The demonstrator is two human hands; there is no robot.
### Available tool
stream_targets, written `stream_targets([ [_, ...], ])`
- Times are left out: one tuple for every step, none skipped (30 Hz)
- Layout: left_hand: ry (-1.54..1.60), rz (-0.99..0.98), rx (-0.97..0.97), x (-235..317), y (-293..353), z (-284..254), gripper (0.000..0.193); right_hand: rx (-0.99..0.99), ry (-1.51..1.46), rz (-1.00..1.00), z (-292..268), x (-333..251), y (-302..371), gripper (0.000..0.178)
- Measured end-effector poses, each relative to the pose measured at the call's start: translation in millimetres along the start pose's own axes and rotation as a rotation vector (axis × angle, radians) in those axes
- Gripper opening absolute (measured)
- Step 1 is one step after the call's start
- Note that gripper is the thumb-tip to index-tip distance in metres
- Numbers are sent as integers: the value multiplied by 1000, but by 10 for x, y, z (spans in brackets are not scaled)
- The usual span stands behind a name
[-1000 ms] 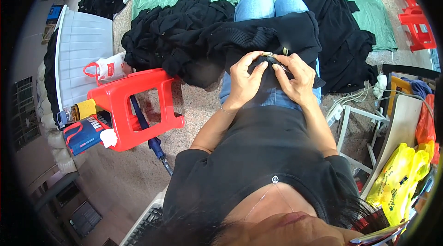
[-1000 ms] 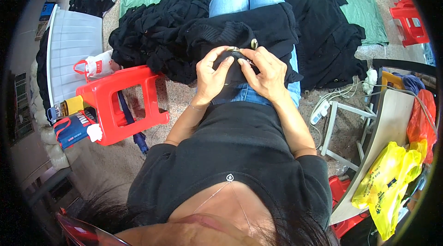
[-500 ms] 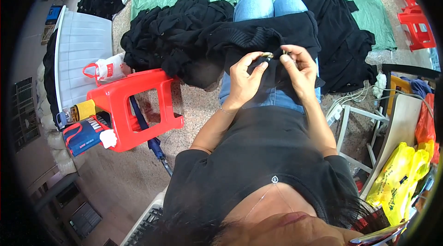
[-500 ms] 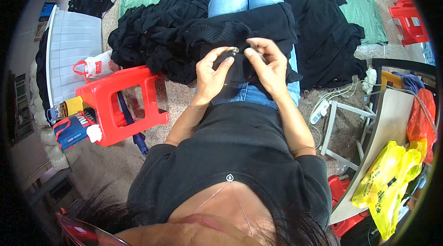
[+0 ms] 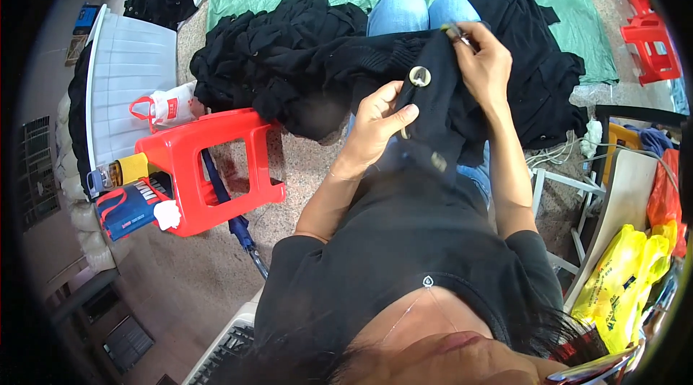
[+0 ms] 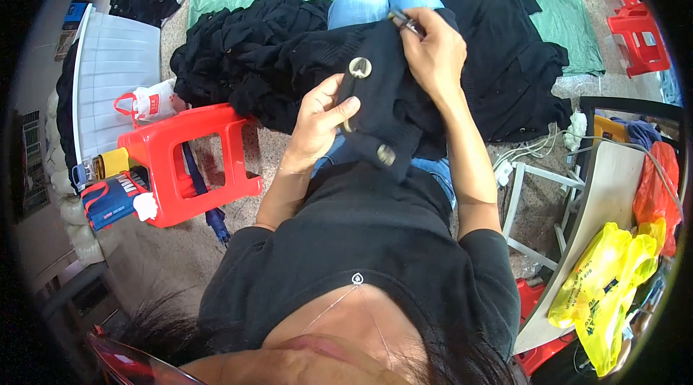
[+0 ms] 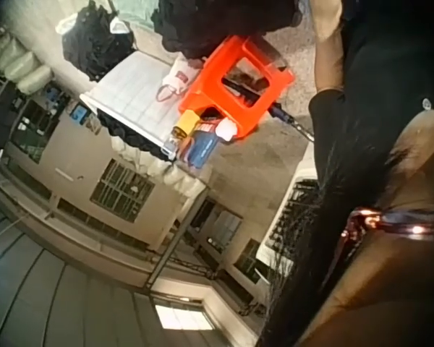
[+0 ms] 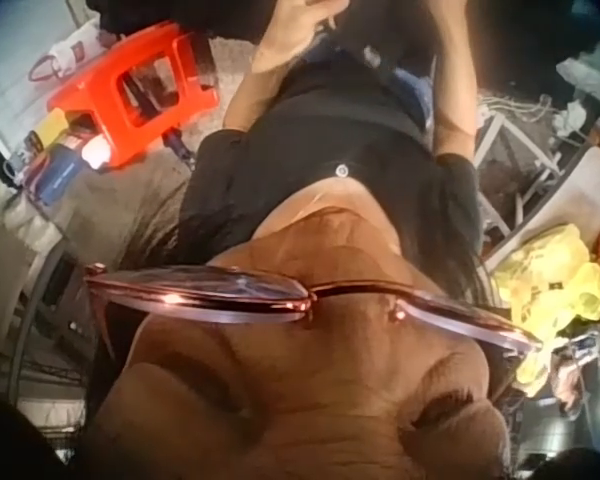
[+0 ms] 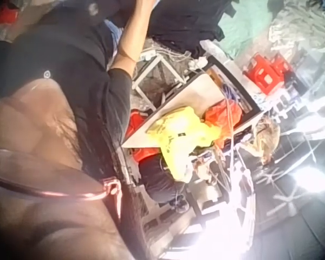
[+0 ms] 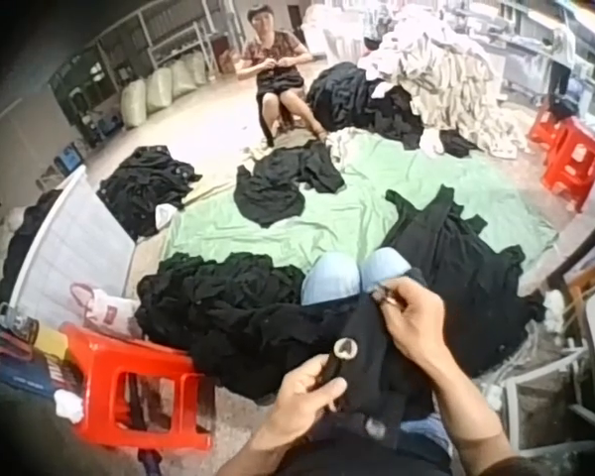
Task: Inspecting and buttoning black knitted garments in a textile workshop.
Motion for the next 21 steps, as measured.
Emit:
stream_targets([
  [113,-15,6,24,4,33,23,-82,53,16,26,5,26,23],
  [90,-27,2,-8,-10,-24,24,-73,61,-2,31,-29,64,24],
  [88,-22,0,-44,-16,-50,24,-63,71,-19,27,-60,119,26],
  [38,9,35,-74,-22,-73,24,-73,31,-8,23,-55,173,29],
  [-10,38,70,-82,-17,-80,24,-62,-32,-9,-14,-73,235,29],
  [-56,43,89,-76,-8,-97,23,-51,-94,-10,-56,-91,301,29],
  [-55,43,89,-74,-11,-97,23,-96,-132,11,-100,-80,360,28],
  [-102,64,108,-47,-13,-85,23,-108,-165,10,-142,-96,426,27],
  [-148,84,126,-32,-13,-80,23,-120,-199,8,-180,-110,490,26],
  [-148,84,126,-54,-22,-80,23,-126,-210,-65,-199,-124,560,25],
  [-137,114,136,-73,-42,-74,22,-160,-248,-140,-226,-170,593,26],
  [-126,145,146,-78,-51,-69,22,-131,-263,-272,-219,-201,609,31],
  [-126,145,146,-79,-51,-64,22,-165,-263,-310,-215,-210,611,34],
  [-152,151,135,-61,-54,-41,21,-197,-262,-346,-214,-215,616,36],
  [-178,157,125,-50,-55,-26,20,-174,-299,-390,-184,-231,603,42],
  [-179,156,124,-50,-56,-26,20,-173,-299,-389,-167,-217,587,42],
  [-253,165,122,-47,-64,-33,19,-181,-283,-432,-146,-215,573,43],
  [-326,174,120,-42,-69,-40,19,-190,-267,-475,-124,-214,562,44],
  [-327,175,120,-38,-70,-51,19,-172,-226,-520,-110,-209,556,42],
  [-374,191,134,-33,-64,-55,19,-173,-227,-520,-89,-201,556,42],
  [-421,207,148,-28,-58,-62,19,-157,-237,-528,-65,-204,560,40],
])
Point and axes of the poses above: each hand's wrist, its own y-axis away from the middle knuckle, its own z-axis out of the palm, x = y × z, the point moved 3 cm from there along -y, towards the middle knuckle, and after that the axes turned 6 degrees about y, right-handed, at the moved point
